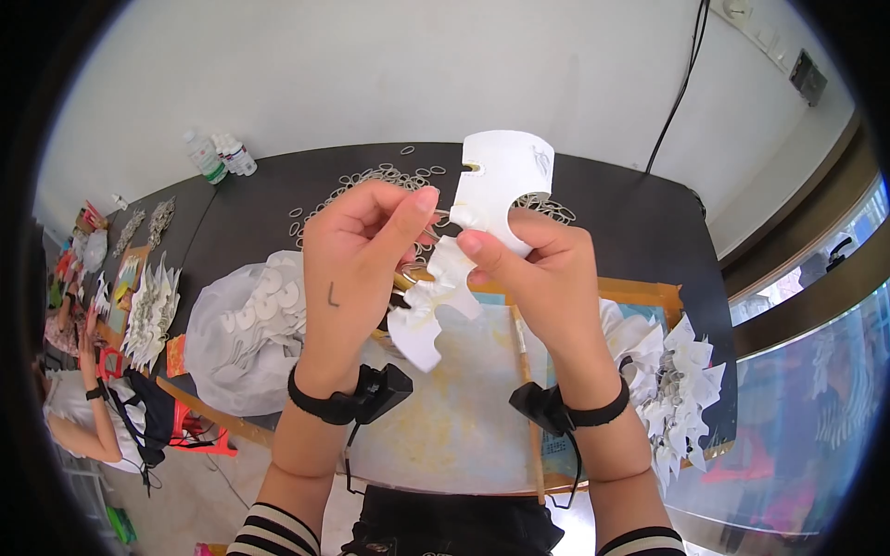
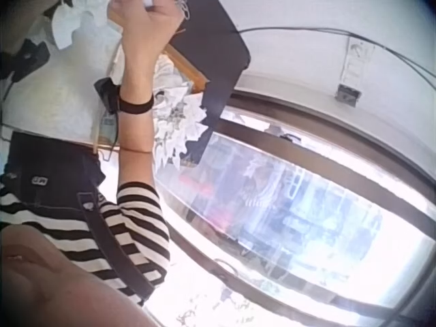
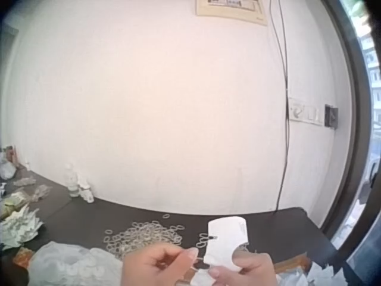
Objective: Applying adhesive with a brush to white shoe components and assembling parts.
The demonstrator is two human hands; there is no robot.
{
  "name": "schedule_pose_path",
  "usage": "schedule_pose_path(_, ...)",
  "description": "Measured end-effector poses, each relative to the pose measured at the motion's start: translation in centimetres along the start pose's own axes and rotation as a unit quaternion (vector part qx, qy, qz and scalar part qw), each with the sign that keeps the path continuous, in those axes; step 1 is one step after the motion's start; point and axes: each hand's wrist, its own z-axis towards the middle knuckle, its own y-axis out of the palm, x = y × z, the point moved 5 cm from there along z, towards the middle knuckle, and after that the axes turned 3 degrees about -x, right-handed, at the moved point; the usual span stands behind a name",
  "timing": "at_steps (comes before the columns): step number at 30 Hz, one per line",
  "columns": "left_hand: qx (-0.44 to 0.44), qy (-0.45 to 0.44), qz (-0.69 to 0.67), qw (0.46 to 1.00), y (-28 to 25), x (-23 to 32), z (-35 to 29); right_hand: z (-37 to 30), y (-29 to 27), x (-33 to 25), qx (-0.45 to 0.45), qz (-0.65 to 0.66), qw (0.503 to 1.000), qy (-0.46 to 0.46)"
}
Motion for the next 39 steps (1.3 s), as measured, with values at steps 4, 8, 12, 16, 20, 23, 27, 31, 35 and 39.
schedule_pose_path(4,-0.028,-0.018,-0.027,0.999,-0.2,0.1,0.0,-0.2,0.0,-0.6,-0.011,-0.044,0.995,-0.091)
schedule_pose_path(8,-0.047,-0.009,-0.033,0.998,0.0,-0.2,0.2,-0.2,0.1,-1.3,-0.012,-0.079,0.99,-0.113)
schedule_pose_path(12,-0.043,-0.014,-0.016,0.999,-0.2,-0.2,0.3,0.2,-0.5,-0.9,-0.005,-0.067,0.988,-0.141)
schedule_pose_path(16,-0.046,-0.021,-0.038,0.998,0.0,-0.3,0.4,0.3,-0.8,-0.4,-0.021,-0.053,0.991,-0.125)
schedule_pose_path(20,-0.058,-0.013,-0.03,0.998,0.3,-0.3,0.4,0.1,-0.4,-0.9,-0.009,0.023,0.994,-0.106)
schedule_pose_path(23,-0.065,-0.015,-0.032,0.997,0.3,-0.2,0.1,-0.1,-0.8,-0.4,0.005,-0.002,0.997,-0.076)
schedule_pose_path(27,-0.077,-0.013,-0.03,0.997,0.2,-0.1,0.1,0.0,-0.9,-0.1,0.019,0.023,0.996,-0.088)
schedule_pose_path(31,-0.092,0.023,-0.007,0.995,0.6,0.1,0.0,-0.1,-1.4,0.1,0.033,0.038,0.993,-0.11)
schedule_pose_path(35,-0.095,0.039,0.018,0.995,0.9,0.5,-0.1,-0.1,-0.9,-0.6,0.031,0.05,0.991,-0.12)
schedule_pose_path(39,-0.109,-0.018,-0.004,0.994,0.3,-0.1,0.0,-0.4,-0.6,-1.7,0.02,-0.074,0.985,-0.153)
